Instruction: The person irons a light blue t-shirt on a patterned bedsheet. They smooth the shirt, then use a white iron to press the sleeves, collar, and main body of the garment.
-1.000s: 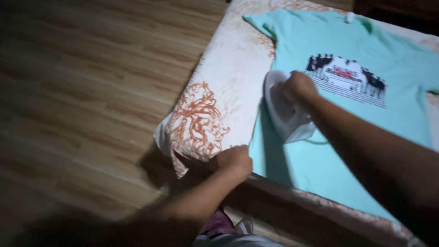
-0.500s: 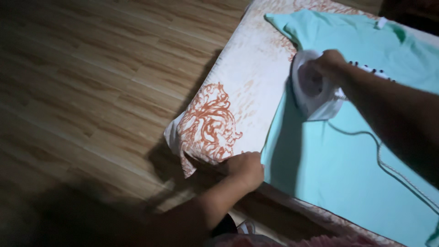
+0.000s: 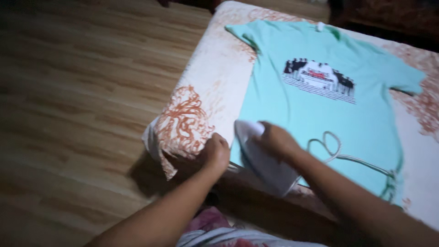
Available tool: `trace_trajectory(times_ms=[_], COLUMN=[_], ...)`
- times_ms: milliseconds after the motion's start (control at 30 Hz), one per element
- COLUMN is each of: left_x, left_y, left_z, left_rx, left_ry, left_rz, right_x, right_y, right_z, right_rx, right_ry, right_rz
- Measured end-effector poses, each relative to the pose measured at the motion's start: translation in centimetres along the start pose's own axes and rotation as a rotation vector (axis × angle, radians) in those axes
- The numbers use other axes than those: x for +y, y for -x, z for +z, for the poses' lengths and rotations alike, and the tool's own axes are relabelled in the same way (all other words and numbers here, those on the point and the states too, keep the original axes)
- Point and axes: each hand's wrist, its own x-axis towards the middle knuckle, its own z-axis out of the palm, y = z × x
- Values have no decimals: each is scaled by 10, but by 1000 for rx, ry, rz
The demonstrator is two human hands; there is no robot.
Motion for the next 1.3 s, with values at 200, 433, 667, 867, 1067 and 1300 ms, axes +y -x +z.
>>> trace_trajectory(times_ms=[200,433,667,867,1067,1300], left_x=[24,93,152,184,163,162], left_y=[-21,-35,-86,-164,-185,-191], left_z=[-15,-48,-36,-15,-15,-32], left_rx=[-82,-186,-206,-235,-124,-216], left_ry=[-46,-209,-156,-141,-276,-321], left_rz=[-74,34,25,35,173,211], right_x=[44,90,114,101,104,93], right_y=[46,41,-28,-109,-192,-253], right_z=[22,-28,-58,-90,-126,-156], right_rx=[178,228,334,372,378,362], right_ry=[98,-296,-302,-379,-199,-191], right_rz=[-343,161,125,220,123,91])
